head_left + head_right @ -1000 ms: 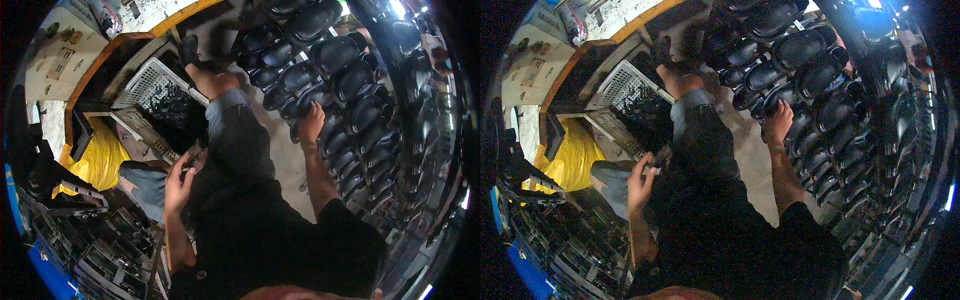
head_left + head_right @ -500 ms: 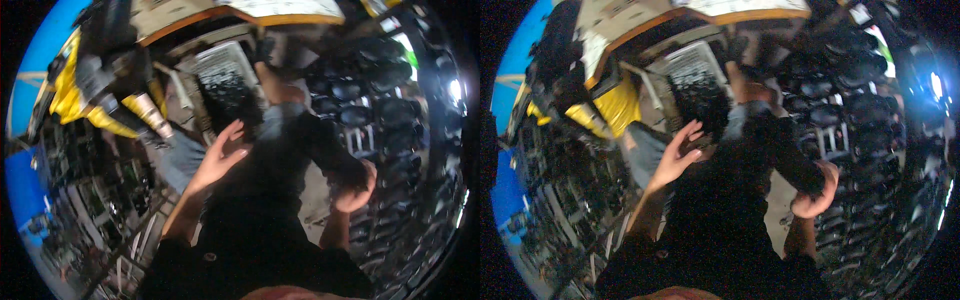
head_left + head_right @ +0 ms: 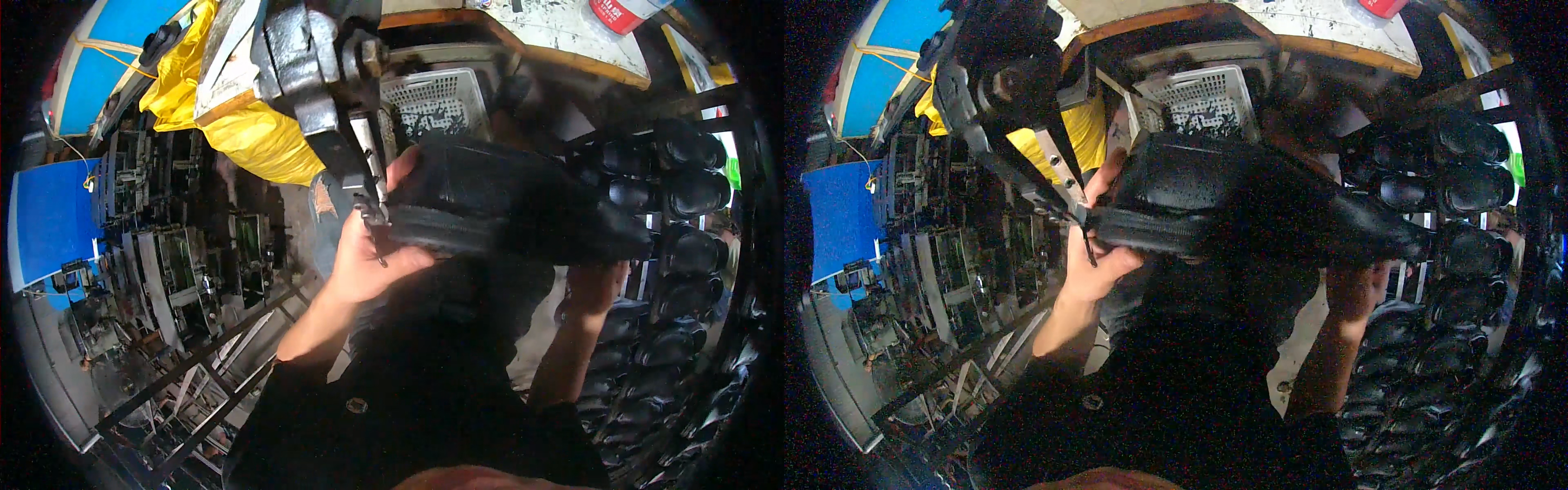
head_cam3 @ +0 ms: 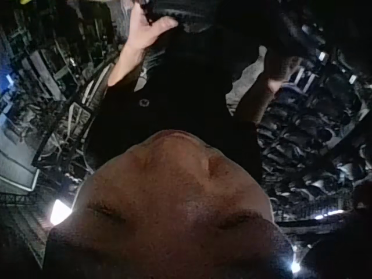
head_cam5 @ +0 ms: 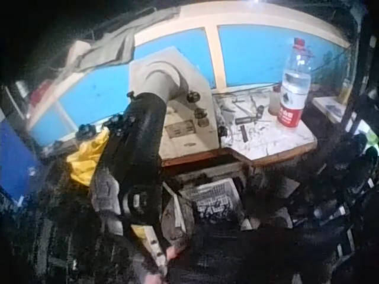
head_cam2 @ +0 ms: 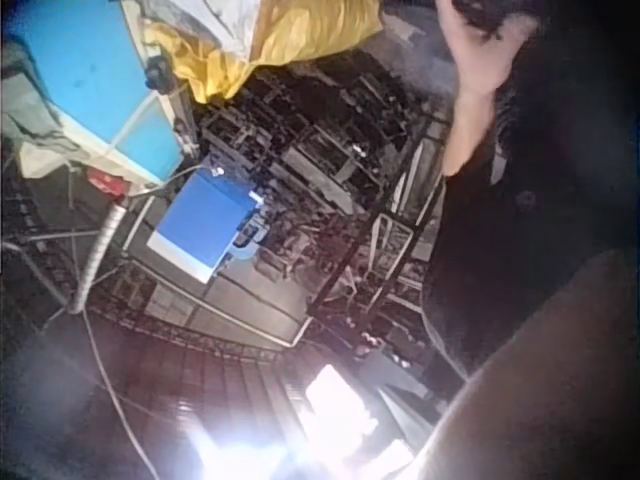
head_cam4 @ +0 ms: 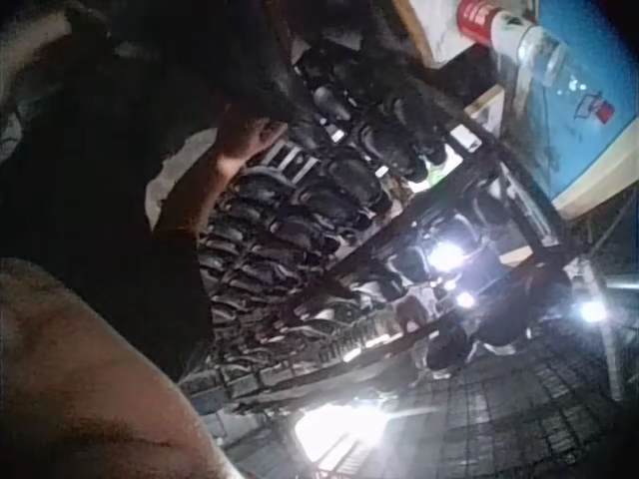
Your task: The person repeatedly picks up black shoes from a nearby rack and presses their soles against a rotating grinding wheel. The person holds each shoe with both hands, rotating it to grind different areas of the sole, then returns it to the rack before selecting the next shoe.
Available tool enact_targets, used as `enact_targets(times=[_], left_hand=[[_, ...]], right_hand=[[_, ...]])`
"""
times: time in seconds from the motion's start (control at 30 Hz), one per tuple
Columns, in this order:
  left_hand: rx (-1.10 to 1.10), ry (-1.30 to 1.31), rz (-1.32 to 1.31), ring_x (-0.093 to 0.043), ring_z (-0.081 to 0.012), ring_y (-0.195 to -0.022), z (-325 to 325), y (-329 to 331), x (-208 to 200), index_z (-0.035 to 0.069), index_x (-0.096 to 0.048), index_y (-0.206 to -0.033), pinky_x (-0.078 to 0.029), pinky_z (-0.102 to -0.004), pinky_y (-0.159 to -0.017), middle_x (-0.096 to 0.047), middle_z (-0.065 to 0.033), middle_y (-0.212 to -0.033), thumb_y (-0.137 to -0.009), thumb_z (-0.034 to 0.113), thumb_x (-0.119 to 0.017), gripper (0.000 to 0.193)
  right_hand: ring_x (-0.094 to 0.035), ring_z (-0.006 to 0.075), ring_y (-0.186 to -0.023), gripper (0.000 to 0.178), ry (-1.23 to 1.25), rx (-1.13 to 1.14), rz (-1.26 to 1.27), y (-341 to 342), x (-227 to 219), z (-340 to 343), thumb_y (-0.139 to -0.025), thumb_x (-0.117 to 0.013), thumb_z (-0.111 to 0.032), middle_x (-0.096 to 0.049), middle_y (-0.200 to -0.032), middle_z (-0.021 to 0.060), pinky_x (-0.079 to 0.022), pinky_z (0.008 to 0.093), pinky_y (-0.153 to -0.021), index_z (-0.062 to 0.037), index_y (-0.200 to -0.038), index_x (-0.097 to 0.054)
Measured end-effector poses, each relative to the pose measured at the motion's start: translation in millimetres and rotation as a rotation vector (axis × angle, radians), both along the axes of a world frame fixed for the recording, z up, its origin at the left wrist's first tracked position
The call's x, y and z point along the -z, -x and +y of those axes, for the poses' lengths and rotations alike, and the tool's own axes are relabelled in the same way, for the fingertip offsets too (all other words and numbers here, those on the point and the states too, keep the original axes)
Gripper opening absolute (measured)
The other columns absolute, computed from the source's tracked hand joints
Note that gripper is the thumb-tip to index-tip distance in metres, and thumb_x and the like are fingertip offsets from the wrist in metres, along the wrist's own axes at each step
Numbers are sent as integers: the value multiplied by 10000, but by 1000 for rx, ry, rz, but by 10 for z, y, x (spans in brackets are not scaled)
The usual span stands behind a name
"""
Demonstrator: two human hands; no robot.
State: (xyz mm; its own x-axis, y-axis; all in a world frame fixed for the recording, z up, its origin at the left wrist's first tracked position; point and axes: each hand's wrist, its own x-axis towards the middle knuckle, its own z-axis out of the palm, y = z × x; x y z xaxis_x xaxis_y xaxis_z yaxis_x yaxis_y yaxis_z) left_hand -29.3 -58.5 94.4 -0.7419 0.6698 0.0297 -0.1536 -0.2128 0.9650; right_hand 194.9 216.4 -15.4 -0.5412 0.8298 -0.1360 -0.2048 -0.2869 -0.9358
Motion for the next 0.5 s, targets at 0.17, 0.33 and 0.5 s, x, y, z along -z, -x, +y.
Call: enact_targets(times=[0.17, 0.33, 0.5], left_hand=[[-88, -38, -13, -310, -302, -1451, 33, 2, 56, -42, -166, -1546, -243, -436, -1183, -253, -187, -1596, -703, 404, -878, 1190], [-83, -226, -90, -297, -301, -1463, -41, 55, 291, 21, -237, -1543, -291, -427, -1164, -258, -171, -1603, -708, 172, -895, 1074], [-154, -331, -412, -478, -240, -1323, -124, 34, 297, 45, -239, -1548, -397, -385, -1097, -415, -129, -1503, -721, 67, -857, 1033]], right_hand=[[-617, 243, -1143, 474, -308, 79, -50, 161, -522, 62, -923, -657, -207, -616, -1293, 126, -459, 381, -1033, -13, -1338, -535], [-620, 244, -1119, 545, -409, 117, 32, 334, -899, 45, -894, -713, -253, -620, -1277, 115, -470, 396, -1016, 16, -1330, -528], [-603, 261, -1146, 580, -531, 18, 70, 522, -1307, -23, -879, -720, -260, -609, -1284, 130, -465, 413, -1022, 21, -1343, -513]])
